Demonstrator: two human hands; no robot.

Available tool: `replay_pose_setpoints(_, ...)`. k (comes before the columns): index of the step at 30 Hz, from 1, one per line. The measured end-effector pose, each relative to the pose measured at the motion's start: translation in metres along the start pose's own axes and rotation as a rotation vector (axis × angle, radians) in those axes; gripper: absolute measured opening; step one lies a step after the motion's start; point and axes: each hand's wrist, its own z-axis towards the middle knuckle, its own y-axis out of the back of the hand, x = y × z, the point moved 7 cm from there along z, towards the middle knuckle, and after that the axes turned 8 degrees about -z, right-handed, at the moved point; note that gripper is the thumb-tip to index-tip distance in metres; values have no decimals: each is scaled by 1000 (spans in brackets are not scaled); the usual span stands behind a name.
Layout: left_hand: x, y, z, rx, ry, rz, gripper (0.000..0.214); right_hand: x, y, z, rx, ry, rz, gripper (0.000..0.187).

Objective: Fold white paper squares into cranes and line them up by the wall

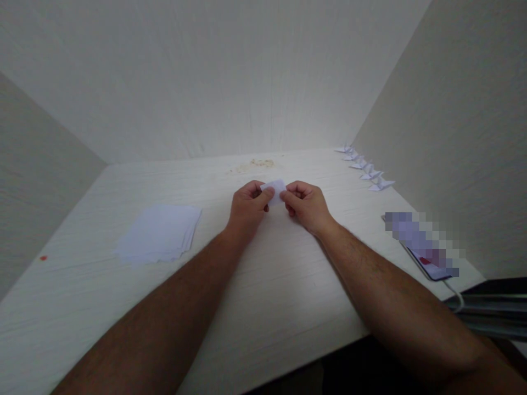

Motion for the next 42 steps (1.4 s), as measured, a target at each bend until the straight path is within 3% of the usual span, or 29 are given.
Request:
replay_pose_setpoints(12,-9,-4,-5,-4,-12,39,24,-3,9,4,-127,20,2,26)
replay_pose_setpoints(15,-6,-5,-6,6,30,-63,35,0,8,3,-106,39,104,18)
replay_pose_setpoints(19,-6,-3,-5,-11,35,-16,25,3,5,1,-56,55,164,14)
replay_pose_setpoints(21,-6,-3,-4,-4,32,27,38,5,4,1,-54,77,172,21)
replay_pose_setpoints(23,-5,-2,-3,-2,35,16,51,6,4,2,-63,90,182,40)
replay_pose_setpoints(25,-4,-1,-2,-10,20,-9,47,4,3,3,-76,74,180,51)
replay_pose_setpoints(28,-5,0,-2,-14,-3,2,23,-1,1,3,-69,20,105,30)
replay_pose_setpoints(30,-4,-1,-2,-4,14,35,17,-2,0,3,-61,-2,58,21)
replay_pose_setpoints(42,-5,-4,-6,8,60,78,16,3,3,1,-67,-22,-40,14)
